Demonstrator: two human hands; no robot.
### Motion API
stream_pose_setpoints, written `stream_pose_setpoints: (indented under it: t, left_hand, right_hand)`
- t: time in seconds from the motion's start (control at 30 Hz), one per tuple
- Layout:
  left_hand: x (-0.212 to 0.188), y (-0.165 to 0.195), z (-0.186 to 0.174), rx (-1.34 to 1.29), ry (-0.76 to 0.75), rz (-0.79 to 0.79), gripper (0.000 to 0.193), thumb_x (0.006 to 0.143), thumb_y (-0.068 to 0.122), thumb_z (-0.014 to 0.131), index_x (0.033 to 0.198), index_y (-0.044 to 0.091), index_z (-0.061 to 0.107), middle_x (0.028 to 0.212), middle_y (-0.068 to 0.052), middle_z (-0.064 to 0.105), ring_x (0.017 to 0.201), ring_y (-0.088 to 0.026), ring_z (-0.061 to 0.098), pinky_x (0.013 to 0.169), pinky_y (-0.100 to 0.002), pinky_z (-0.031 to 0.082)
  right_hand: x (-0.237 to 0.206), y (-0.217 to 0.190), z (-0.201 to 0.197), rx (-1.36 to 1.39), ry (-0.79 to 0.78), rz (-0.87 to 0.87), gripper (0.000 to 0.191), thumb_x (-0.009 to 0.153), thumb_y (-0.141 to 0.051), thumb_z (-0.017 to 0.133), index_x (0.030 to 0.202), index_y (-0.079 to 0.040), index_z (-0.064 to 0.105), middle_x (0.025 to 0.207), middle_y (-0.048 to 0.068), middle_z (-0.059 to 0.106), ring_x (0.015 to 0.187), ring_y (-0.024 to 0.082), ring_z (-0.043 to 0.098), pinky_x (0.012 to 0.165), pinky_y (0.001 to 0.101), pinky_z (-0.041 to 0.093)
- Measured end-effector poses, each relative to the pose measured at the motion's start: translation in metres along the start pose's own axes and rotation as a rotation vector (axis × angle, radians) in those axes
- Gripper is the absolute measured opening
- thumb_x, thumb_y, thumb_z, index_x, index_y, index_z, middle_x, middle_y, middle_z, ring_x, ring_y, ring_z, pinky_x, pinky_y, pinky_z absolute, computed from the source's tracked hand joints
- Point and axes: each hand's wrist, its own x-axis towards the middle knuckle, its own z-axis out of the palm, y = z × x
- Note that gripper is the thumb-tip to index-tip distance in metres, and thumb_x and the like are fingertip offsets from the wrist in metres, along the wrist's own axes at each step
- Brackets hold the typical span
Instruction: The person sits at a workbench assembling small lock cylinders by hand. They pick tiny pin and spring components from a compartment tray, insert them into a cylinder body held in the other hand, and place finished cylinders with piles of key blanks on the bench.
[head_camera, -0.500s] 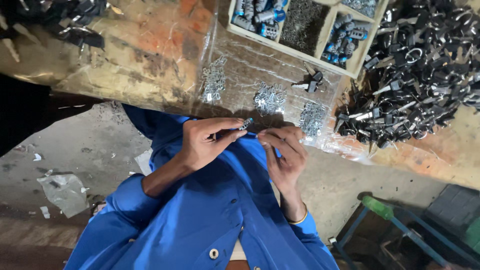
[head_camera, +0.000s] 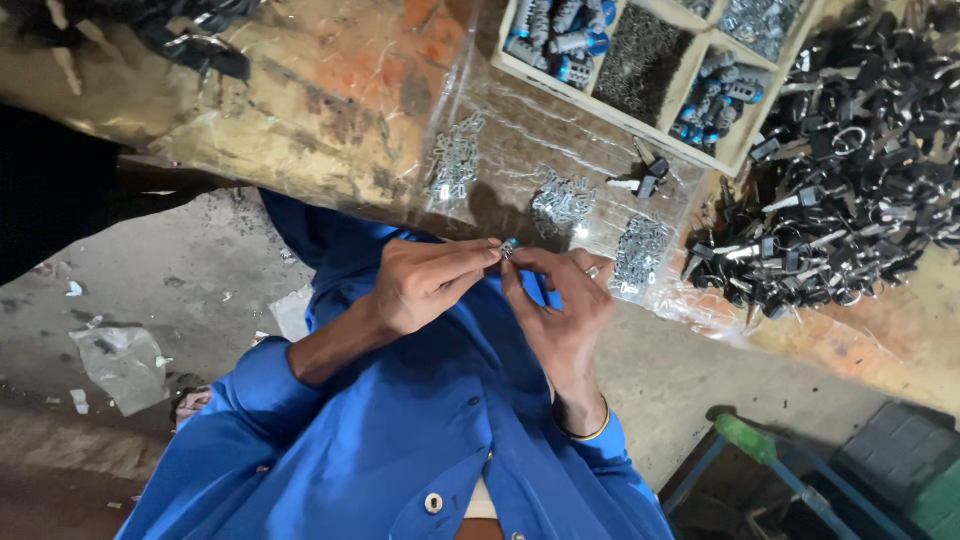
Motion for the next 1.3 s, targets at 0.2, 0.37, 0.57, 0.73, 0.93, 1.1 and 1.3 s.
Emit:
stream_pose_setpoints:
  t: [0.2, 0.37, 0.57, 0.73, 0.93, 1.1, 1.3]
  left_hand:
    - [-0.023, -0.01, -0.035, -0.127, 0.161, -0.113, 0.023, 0.091, -0.006, 0.077, 0.114, -0.001, 0.073, 0.117, -0.016, 0.076, 0.102, -0.024, 0.079, 0.083, -0.031, 0.065]
    - [-0.05, -0.016, -0.069, -0.25, 0.273, -0.245, 0.024, 0.092, -0.01, 0.076, 0.116, -0.005, 0.072, 0.118, -0.018, 0.075, 0.096, -0.019, 0.077, 0.079, -0.028, 0.064]
    - [-0.046, -0.012, -0.069, -0.302, 0.229, -0.311, 0.024, 0.091, -0.009, 0.076, 0.114, -0.005, 0.073, 0.116, -0.017, 0.076, 0.089, -0.016, 0.078, 0.073, -0.025, 0.063]
    - [-0.036, 0.0, -0.051, -0.278, 0.144, -0.354, 0.022, 0.088, -0.003, 0.081, 0.11, -0.001, 0.076, 0.108, -0.014, 0.079, 0.078, -0.014, 0.078, 0.066, -0.025, 0.061]
    - [-0.022, 0.009, -0.037, -0.084, 0.145, -0.135, 0.023, 0.09, 0.005, 0.083, 0.11, 0.002, 0.074, 0.111, -0.011, 0.077, 0.096, -0.023, 0.079, 0.079, -0.031, 0.064]
    - [-0.013, 0.012, -0.036, 0.015, 0.073, -0.065, 0.022, 0.088, 0.0, 0.08, 0.11, 0.001, 0.075, 0.112, -0.012, 0.077, 0.096, -0.024, 0.079, 0.076, -0.03, 0.064]
    - [-0.002, 0.014, -0.033, -0.036, 0.044, 0.02, 0.023, 0.088, 0.0, 0.083, 0.109, 0.004, 0.075, 0.112, -0.011, 0.077, 0.095, -0.024, 0.079, 0.075, -0.031, 0.064]
  right_hand:
    - [0.02, -0.019, 0.017, -0.258, -0.132, -0.115, 0.034, 0.089, -0.02, 0.086, 0.122, -0.026, 0.08, 0.123, 0.003, 0.064, 0.111, 0.025, 0.053, 0.096, 0.0446, 0.032]
    - [0.014, -0.039, 0.045, -0.325, -0.097, -0.275, 0.042, 0.081, -0.035, 0.088, 0.119, -0.021, 0.077, 0.143, 0.013, 0.053, 0.133, 0.037, 0.043, 0.109, 0.0554, 0.027]
    - [-0.001, -0.021, 0.042, -0.21, -0.101, -0.314, 0.026, 0.081, -0.02, 0.092, 0.102, -0.019, 0.077, 0.123, -0.002, 0.065, 0.118, 0.026, 0.057, 0.108, 0.0449, 0.028]
    - [-0.02, -0.011, 0.04, 0.297, -0.045, -0.042, 0.021, 0.086, 0.002, 0.085, 0.097, -0.005, 0.069, 0.103, 0.001, 0.075, 0.097, 0.019, 0.067, 0.104, 0.0374, 0.041]
    - [-0.016, -0.018, 0.044, 0.628, 0.057, 0.268, 0.037, 0.093, 0.006, 0.077, 0.117, -0.001, 0.05, 0.103, 0.012, 0.076, 0.097, 0.016, 0.074, 0.086, 0.0268, 0.061]
    - [-0.006, -0.031, 0.029, 0.19, 0.077, 0.058, 0.036, 0.083, 0.0, 0.085, 0.106, -0.003, 0.058, 0.095, 0.006, 0.074, 0.091, 0.018, 0.064, 0.082, 0.0288, 0.053]
    - [0.013, -0.024, 0.003, 0.097, -0.074, 0.068, 0.034, 0.077, -0.013, 0.092, 0.104, -0.004, 0.073, 0.089, 0.002, 0.076, 0.083, 0.016, 0.065, 0.079, 0.0307, 0.044]
